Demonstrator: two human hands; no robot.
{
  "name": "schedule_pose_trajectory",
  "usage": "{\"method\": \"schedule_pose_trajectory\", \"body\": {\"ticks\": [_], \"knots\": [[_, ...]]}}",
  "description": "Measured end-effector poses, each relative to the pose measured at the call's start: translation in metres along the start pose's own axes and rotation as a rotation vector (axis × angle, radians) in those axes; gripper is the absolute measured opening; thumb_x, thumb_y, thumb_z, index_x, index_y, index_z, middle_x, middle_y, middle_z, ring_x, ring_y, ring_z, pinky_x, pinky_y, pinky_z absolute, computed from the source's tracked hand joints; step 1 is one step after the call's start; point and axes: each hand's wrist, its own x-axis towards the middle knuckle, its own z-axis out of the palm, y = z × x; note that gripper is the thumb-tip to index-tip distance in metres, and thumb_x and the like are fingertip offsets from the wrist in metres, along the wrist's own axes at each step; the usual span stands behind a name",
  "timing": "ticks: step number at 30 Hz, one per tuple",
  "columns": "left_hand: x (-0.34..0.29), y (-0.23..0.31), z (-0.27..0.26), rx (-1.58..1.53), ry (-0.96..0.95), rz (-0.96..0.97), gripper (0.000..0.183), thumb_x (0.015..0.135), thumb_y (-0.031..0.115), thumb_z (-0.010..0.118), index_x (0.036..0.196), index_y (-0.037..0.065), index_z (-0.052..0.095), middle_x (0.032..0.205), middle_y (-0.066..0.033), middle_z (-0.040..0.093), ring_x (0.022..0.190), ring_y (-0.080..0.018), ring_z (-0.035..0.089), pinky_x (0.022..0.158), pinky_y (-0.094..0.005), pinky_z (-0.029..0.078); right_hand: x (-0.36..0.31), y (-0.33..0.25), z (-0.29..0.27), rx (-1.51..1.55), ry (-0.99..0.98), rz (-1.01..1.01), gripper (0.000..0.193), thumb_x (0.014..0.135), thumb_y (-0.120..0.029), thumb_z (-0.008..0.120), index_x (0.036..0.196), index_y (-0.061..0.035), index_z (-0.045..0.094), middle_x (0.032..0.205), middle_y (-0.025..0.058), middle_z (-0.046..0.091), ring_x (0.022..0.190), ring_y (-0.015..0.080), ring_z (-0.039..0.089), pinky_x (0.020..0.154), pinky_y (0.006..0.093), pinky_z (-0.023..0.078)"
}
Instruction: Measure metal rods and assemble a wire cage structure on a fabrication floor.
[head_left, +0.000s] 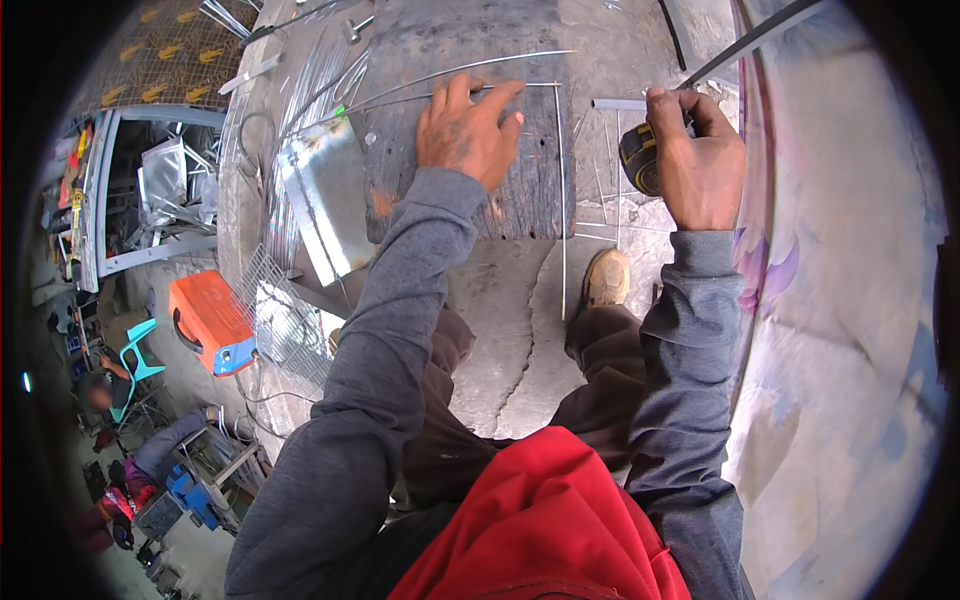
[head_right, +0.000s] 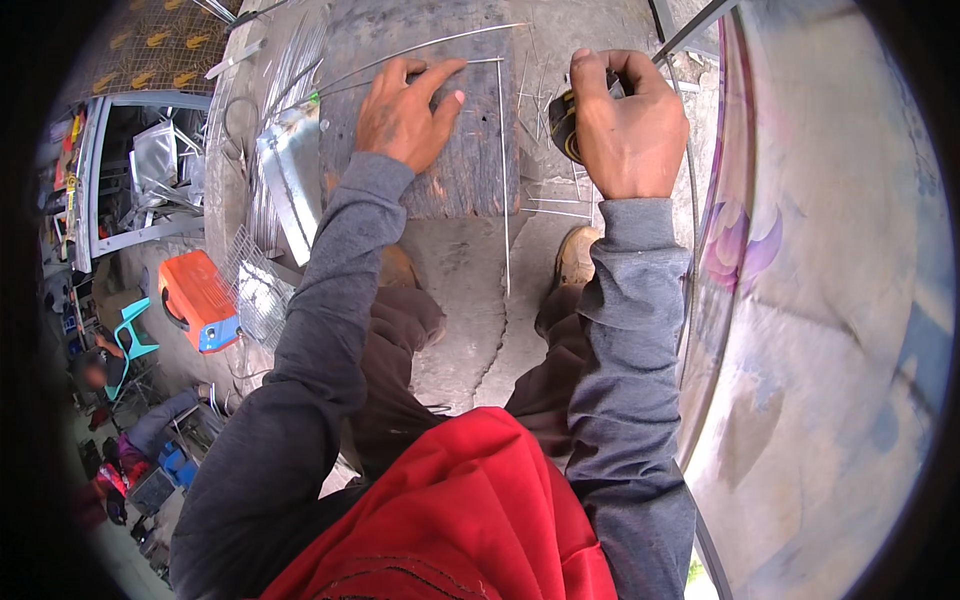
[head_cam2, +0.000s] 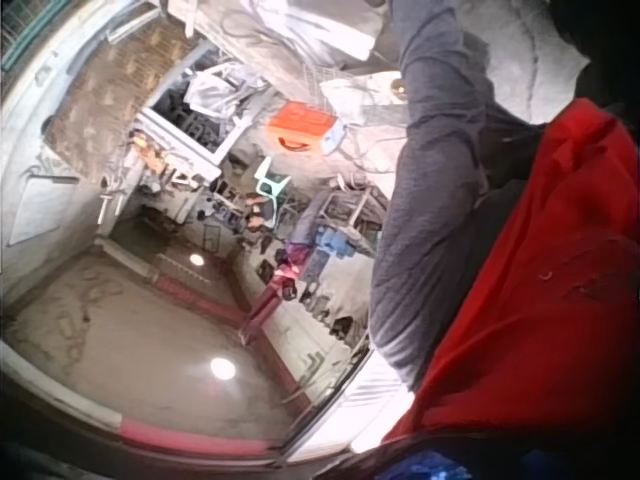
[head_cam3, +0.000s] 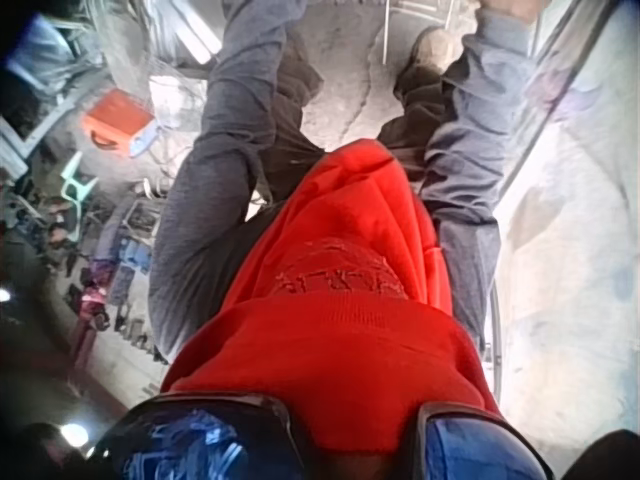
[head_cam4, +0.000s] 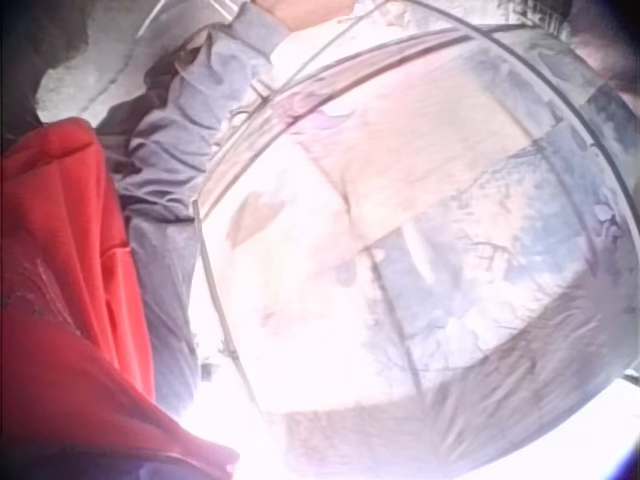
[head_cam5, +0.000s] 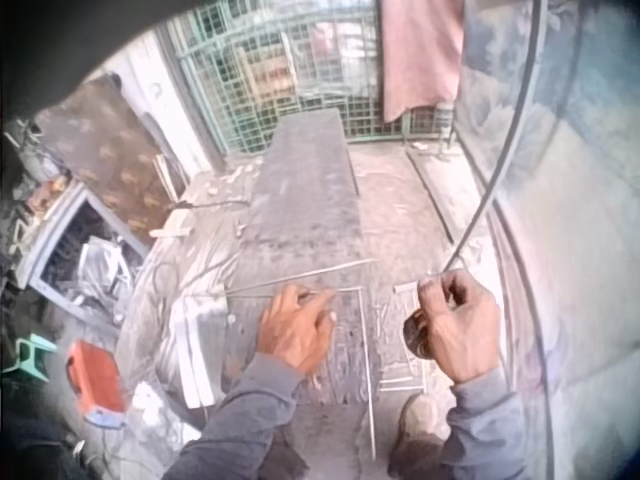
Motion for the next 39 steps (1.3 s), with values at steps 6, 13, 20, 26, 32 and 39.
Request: {"method": "schedule_pose_trajectory", "body": {"ticks": [6, 13, 20, 26, 32, 39], "knots": [[0.002, 0.002, -0.003, -0.067, -0.054, -0.040, 0.036, 0.089, 0.030, 0.065, 0.125, 0.028, 0.064, 0.124, -0.0085, 0.054, 0.122, -0.0280, 0.048, 0.101, -0.0448, 0.040, 0.010, -0.006, -0.009, 0.595, -0.016, 0.153, 0.028, 0.089, -0.024, 0.066, 0.093, 0.0027, 0.070, 0.084, 0.0085, 0.069, 0.073, 0.0179, 0.064, 0.071, 0.0254, 0.048], [0.002, 0.005, -0.003, -0.057, -0.063, -0.042, 0.036, 0.089, 0.031, 0.064, 0.125, 0.029, 0.064, 0.125, -0.0086, 0.053, 0.122, -0.0286, 0.048, 0.102, -0.0450, 0.040, 0.029, 0.009, -0.036, 1.373, 0.120, 0.484, 0.018, 0.094, -0.021, 0.058, 0.099, -0.0045, 0.061, 0.089, 0.0043, 0.067, 0.081, 0.0212, 0.065, 0.079, 0.0385, 0.053], [0.000, -0.001, -0.003, -0.009, -0.044, -0.032, 0.036, 0.090, 0.034, 0.064, 0.126, 0.031, 0.062, 0.124, -0.0094, 0.053, 0.120, -0.0293, 0.050, 0.099, -0.0438, 0.044, 0.016, 0.019, -0.056, 1.686, -0.082, 0.521, 0.035, 0.097, -0.035, 0.037, 0.093, -0.0060, 0.056, 0.081, 0.0049, 0.060, 0.079, 0.0256, 0.052, 0.083, 0.0495, 0.042], [0.000, 0.000, -0.001, 0.034, -0.033, 0.014, 0.044, 0.088, 0.044, 0.066, 0.130, 0.031, 0.060, 0.125, -0.0105, 0.052, 0.120, -0.0309, 0.051, 0.098, -0.0430, 0.047, 0.016, 0.024, -0.057, 1.817, -0.136, 0.473, 0.043, 0.097, -0.044, 0.032, 0.096, -0.0088, 0.056, 0.080, 0.0045, 0.059, 0.078, 0.0290, 0.051, 0.081, 0.0499, 0.042], [-0.003, 0.005, -0.007, -0.002, -0.145, -0.037, 0.080, 0.070, 0.066, 0.074, 0.137, 0.026, 0.054, 0.132, -0.0129, 0.047, 0.129, -0.0324, 0.043, 0.106, -0.0463, 0.038, 0.017, 0.022, -0.056, 1.793, -0.153, 0.478, 0.042, 0.097, -0.044, 0.032, 0.094, -0.0090, 0.055, 0.079, 0.0050, 0.058, 0.078, 0.0286, 0.050, 0.083, 0.0497, 0.040], [-0.004, 0.007, -0.005, -0.024, -0.188, -0.055, 0.099, 0.057, 0.072, 0.079, 0.140, 0.026, 0.051, 0.134, -0.0142, 0.046, 0.133, -0.0339, 0.037, 0.112, -0.0492, 0.030, 0.017, 0.021, -0.057, 1.760, -0.121, 0.475, 0.040, 0.096, -0.043, 0.036, 0.095, -0.0089, 0.056, 0.079, 0.0048, 0.058, 0.078, 0.0284, 0.050, 0.083, 0.0497, 0.040]]}}
